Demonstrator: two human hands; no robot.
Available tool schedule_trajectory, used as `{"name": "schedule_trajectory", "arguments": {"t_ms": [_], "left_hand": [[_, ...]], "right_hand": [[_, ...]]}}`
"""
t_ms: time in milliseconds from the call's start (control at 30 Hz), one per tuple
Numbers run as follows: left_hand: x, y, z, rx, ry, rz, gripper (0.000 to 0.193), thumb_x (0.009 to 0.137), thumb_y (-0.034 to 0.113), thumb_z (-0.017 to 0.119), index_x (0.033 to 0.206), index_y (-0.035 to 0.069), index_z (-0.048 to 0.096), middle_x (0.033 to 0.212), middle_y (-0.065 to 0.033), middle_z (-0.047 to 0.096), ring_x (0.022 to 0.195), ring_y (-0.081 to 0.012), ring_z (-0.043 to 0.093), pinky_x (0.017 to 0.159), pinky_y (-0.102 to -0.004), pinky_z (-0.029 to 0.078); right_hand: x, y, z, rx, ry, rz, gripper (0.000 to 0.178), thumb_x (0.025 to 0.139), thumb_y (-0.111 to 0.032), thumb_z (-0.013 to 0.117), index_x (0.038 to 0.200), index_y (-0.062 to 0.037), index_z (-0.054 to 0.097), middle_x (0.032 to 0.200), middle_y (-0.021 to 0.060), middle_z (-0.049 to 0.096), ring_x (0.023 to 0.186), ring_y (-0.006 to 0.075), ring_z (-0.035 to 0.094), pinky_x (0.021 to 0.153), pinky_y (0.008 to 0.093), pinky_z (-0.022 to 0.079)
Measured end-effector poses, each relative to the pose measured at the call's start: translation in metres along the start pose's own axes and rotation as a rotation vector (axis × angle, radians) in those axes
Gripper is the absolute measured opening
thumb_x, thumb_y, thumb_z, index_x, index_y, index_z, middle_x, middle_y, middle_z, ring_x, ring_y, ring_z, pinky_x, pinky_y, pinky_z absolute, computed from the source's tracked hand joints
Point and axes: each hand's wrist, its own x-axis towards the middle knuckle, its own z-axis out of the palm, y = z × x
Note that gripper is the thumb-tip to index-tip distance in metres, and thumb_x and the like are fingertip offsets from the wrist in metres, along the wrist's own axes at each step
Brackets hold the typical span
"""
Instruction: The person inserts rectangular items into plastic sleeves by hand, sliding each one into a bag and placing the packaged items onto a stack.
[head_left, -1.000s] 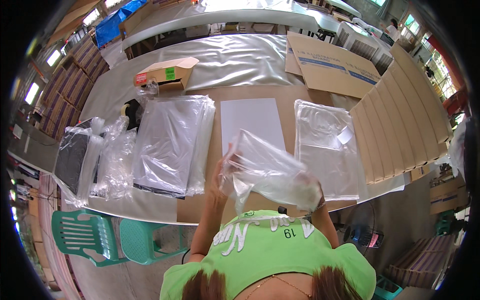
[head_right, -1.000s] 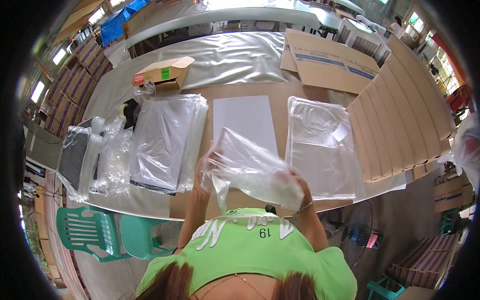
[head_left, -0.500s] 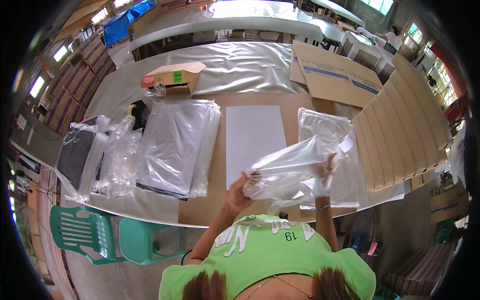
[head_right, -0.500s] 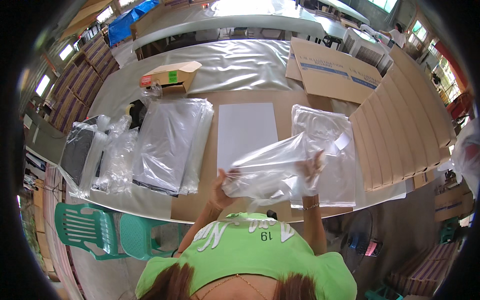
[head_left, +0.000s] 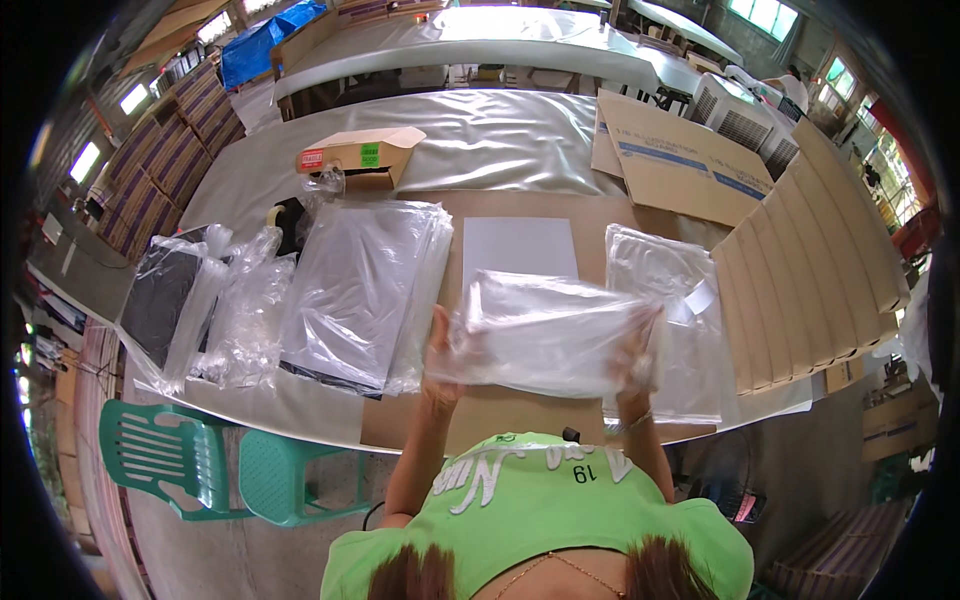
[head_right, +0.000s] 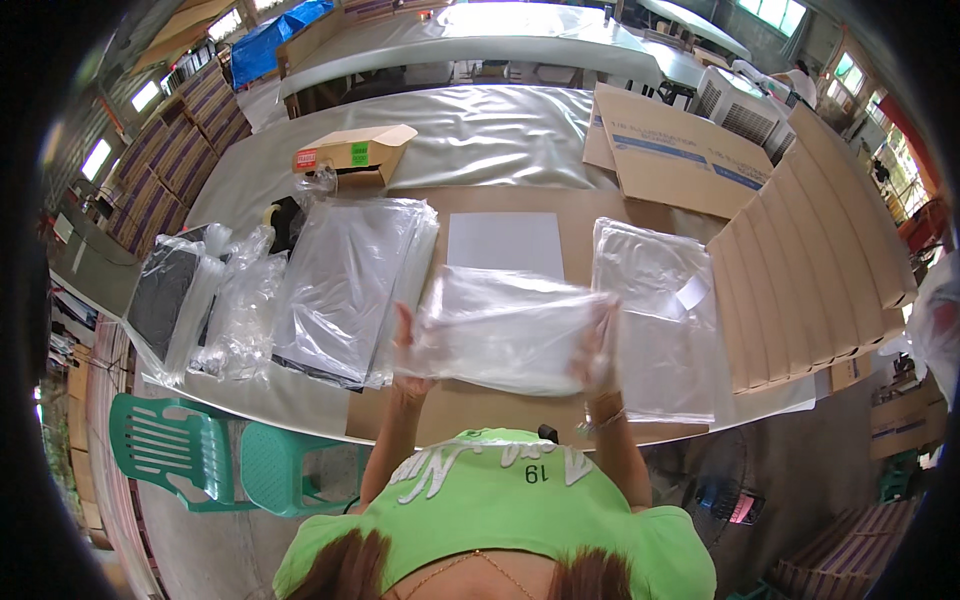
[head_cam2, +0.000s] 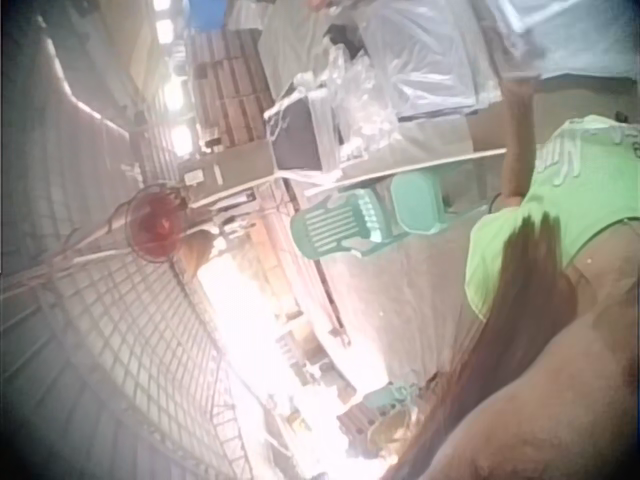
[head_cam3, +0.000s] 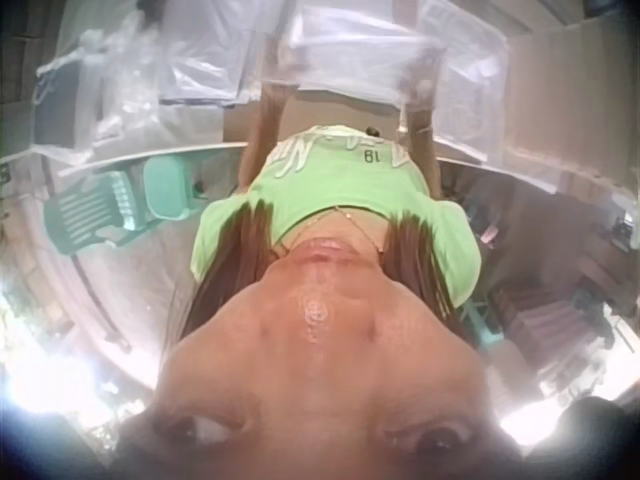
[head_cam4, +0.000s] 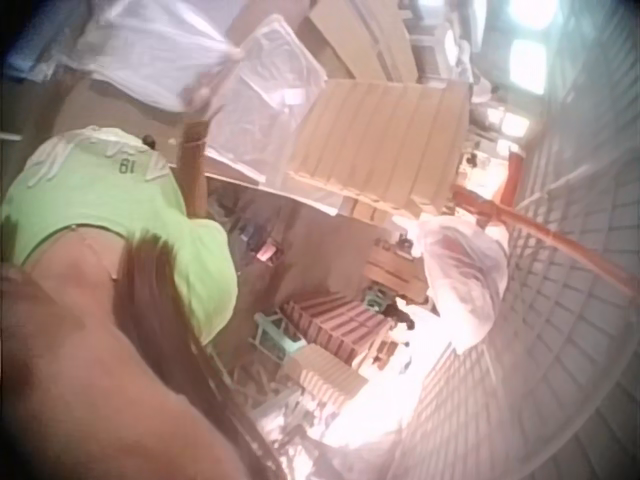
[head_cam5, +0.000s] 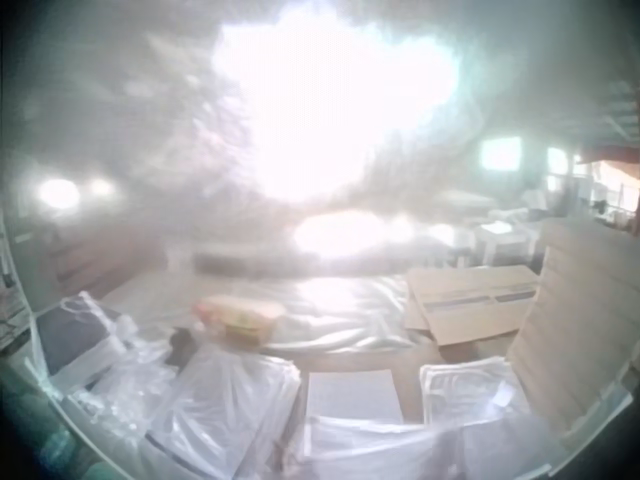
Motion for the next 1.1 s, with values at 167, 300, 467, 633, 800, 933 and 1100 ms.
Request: {"name": "schedule_trajectory", "arguments": {"t_ms": [167,300,467,633,800,933,1100], "left_hand": [[-0.017,-0.053,0.041,0.512,0.315,-0.347,0.071,0.083,0.055,0.056,0.130,0.003,0.043,0.096,-0.0060,0.059,0.079,-0.0125,0.058,0.075,-0.0274,0.049],[-0.018,-0.070,0.030,0.479,0.414,-0.522,0.080,0.080,0.059,0.057,0.133,0.002,0.038,0.108,-0.0101,0.055,0.084,-0.0166,0.059,0.074,-0.0269,0.049],[-0.027,-0.058,-0.040,-0.010,0.168,-0.334,0.091,0.078,0.070,0.047,0.136,0.001,0.034,0.125,-0.0199,0.049,0.097,-0.0363,0.059,0.066,-0.0380,0.056],[-0.025,-0.015,-0.050,-0.078,0.127,0.067,0.077,0.077,0.064,0.056,0.127,0.005,0.048,0.127,-0.0193,0.049,0.117,-0.0407,0.046,0.097,-0.0553,0.040],[0.010,0.002,0.022,-0.218,-0.184,0.229,0.042,0.083,0.035,0.065,0.114,0.008,0.057,0.124,-0.0098,0.053,0.120,-0.0263,0.044,0.107,-0.0499,0.026],[0.012,0.023,0.017,-0.430,-0.154,0.319,0.037,0.087,0.030,0.061,0.118,0.009,0.055,0.124,-0.0086,0.053,0.118,-0.0225,0.045,0.107,-0.0458,0.026],[-0.007,0.053,-0.007,-0.028,-0.119,0.207,0.042,0.086,0.029,0.064,0.119,0.006,0.052,0.121,-0.0078,0.055,0.114,-0.0266,0.048,0.102,-0.0471,0.033]], "right_hand": [[0.027,-0.027,0.049,-0.871,0.511,-0.510,0.042,0.094,-0.035,0.045,0.129,-0.0104,0.047,0.113,0.0072,0.058,0.092,0.0221,0.060,0.088,0.0455,0.047],[0.052,-0.022,0.084,-0.192,0.452,-0.426,0.053,0.091,-0.051,0.044,0.127,-0.0133,0.049,0.113,0.0073,0.058,0.095,0.0253,0.059,0.089,0.0485,0.045],[0.050,-0.019,0.075,-0.130,0.428,-0.299,0.054,0.087,-0.057,0.049,0.121,-0.0155,0.055,0.113,0.0085,0.058,0.099,0.0267,0.058,0.091,0.0489,0.044],[0.049,-0.017,0.048,-0.240,0.499,-0.194,0.044,0.093,-0.039,0.047,0.118,-0.0036,0.050,0.089,0.0103,0.062,0.088,0.0212,0.060,0.093,0.0425,0.045],[0.039,-0.004,0.051,-0.254,0.691,0.034,0.037,0.093,-0.027,0.052,0.121,-0.0044,0.046,0.083,0.0059,0.059,0.088,0.0177,0.059,0.097,0.0385,0.042],[0.028,0.008,0.040,-0.345,0.753,0.169,0.035,0.092,-0.025,0.055,0.122,-0.0080,0.046,0.086,0.0059,0.059,0.088,0.0159,0.058,0.095,0.0365,0.042],[0.024,0.001,0.037,-0.503,0.722,0.154,0.059,0.084,-0.019,0.066,0.133,-0.0092,0.035,0.088,0.0054,0.058,0.089,0.0145,0.058,0.091,0.0339,0.045]]}}
